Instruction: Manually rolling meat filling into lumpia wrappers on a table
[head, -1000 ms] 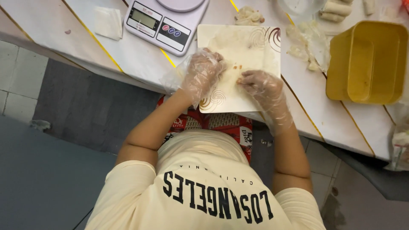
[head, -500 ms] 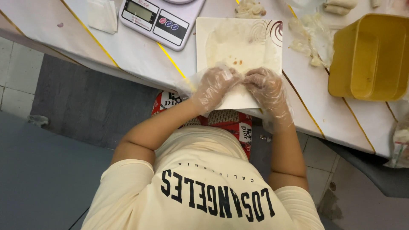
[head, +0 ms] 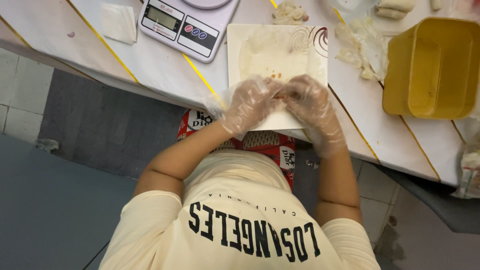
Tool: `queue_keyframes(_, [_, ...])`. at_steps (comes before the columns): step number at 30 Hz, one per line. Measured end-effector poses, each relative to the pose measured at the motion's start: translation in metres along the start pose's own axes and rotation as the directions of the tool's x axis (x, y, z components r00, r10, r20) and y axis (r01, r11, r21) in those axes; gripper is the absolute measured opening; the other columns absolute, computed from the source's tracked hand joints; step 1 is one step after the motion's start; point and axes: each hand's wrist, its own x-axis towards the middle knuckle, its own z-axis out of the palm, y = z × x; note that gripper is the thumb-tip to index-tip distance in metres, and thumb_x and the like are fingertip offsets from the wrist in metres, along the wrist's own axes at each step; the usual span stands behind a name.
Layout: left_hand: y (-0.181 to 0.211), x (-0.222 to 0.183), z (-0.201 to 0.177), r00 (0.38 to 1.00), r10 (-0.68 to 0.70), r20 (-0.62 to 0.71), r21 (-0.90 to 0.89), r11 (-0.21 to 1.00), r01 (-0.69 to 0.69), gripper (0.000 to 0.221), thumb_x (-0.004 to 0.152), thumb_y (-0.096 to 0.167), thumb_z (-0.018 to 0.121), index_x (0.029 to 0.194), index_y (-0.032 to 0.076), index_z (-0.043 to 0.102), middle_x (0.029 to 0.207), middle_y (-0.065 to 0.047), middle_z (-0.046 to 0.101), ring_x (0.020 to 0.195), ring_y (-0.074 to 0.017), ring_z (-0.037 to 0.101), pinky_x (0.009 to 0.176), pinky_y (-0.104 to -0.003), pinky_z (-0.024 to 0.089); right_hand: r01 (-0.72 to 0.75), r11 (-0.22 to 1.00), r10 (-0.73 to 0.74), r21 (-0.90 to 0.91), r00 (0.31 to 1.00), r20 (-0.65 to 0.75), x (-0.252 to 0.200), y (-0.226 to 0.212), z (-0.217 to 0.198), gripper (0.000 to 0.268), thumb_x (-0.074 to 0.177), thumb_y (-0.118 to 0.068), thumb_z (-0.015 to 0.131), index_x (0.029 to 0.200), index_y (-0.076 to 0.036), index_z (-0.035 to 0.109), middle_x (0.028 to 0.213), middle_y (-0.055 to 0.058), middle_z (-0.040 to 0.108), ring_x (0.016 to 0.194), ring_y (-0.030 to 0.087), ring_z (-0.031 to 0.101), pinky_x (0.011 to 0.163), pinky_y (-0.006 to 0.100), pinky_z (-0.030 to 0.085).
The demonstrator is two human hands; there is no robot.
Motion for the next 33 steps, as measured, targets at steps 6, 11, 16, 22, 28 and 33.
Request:
queue_keyframes(6, [-0.018,-0.005,-0.014,0.983,-0.173,-0.059,-0.112,0.98,0.166,0.026,0.072,0.016,0.065,0.096,0.024,0.057,0.083,0.005,0.057,0.081,-0.0179,0.056,0.075,-0.029,0.045,0.199,0.968,-0.208,-0.154,0.977,-0.045,0.036,-0.013,-0.015,0.021,0.066,0.007,0.063,0.077,-0.01,0.067,0.083,0.007,0.061,0.073,0.024,0.061,0.065,0.032,0.049])
queue_keyframes(11, [-0.015,-0.012,-0.021,0.879,-0.298,0.372,-0.719,-0.691,0.071,0.005,0.08,0.004,0.058,0.083,0.005,0.055,0.084,-0.006,0.054,0.071,-0.0129,0.057,0.056,-0.014,0.05,-0.642,0.591,0.446,0.487,0.764,0.466,0.049,-0.035,-0.012,0.024,0.079,-0.009,0.055,0.099,0.004,0.053,0.102,0.017,0.056,0.084,0.025,0.062,0.055,0.018,0.057])
queue_keyframes(16, [-0.021,-0.014,-0.018,0.875,-0.29,0.388,-0.674,-0.737,0.054,0.007,0.079,0.004,0.058,0.085,0.005,0.055,0.085,-0.006,0.054,0.074,-0.0132,0.056,0.059,-0.016,0.048,0.173,0.97,-0.157,-0.168,0.982,0.105,0.028,-0.003,-0.014,0.013,0.07,0.002,0.066,0.077,-0.009,0.067,0.079,0.006,0.064,0.076,0.021,0.061,0.068,0.029,0.048])
queue_keyframes(22, [-0.018,-0.014,-0.003,0.869,-0.271,0.415,-0.588,-0.808,0.03,0.011,0.077,0.003,0.058,0.087,0.006,0.055,0.088,-0.006,0.054,0.078,-0.0138,0.054,0.064,-0.018,0.045,-0.207,0.967,0.203,0.149,0.978,0.043,0.007,-0.05,-0.022,0.016,0.07,0.005,0.062,0.079,-0.008,0.066,0.075,0.006,0.064,0.073,0.023,0.061,0.067,0.031,0.048])
queue_keyframes(28, [-0.013,-0.009,0.008,0.871,-0.229,0.435,-0.498,-0.867,0.021,0.015,0.075,0.002,0.057,0.089,0.006,0.054,0.09,-0.005,0.053,0.082,-0.0144,0.052,0.069,-0.02,0.041,-0.189,0.979,0.194,0.073,0.978,-0.072,-0.002,-0.01,-0.005,0.017,0.066,-0.001,0.066,0.075,-0.016,0.067,0.074,-0.001,0.063,0.07,0.016,0.06,0.064,0.025,0.049])
queue_keyframes(33, [-0.018,-0.011,0.002,0.875,-0.211,0.436,-0.441,-0.897,0.004,0.018,0.074,0.001,0.057,0.091,0.007,0.054,0.092,-0.005,0.053,0.085,-0.0148,0.051,0.073,-0.022,0.038,0.009,0.988,-0.018,-0.153,0.998,-0.062,0.009,0.003,-0.01,0.025,0.065,0.007,0.061,0.083,-0.01,0.067,0.082,0.007,0.061,0.074,0.024,0.059,0.068,0.032,0.048])
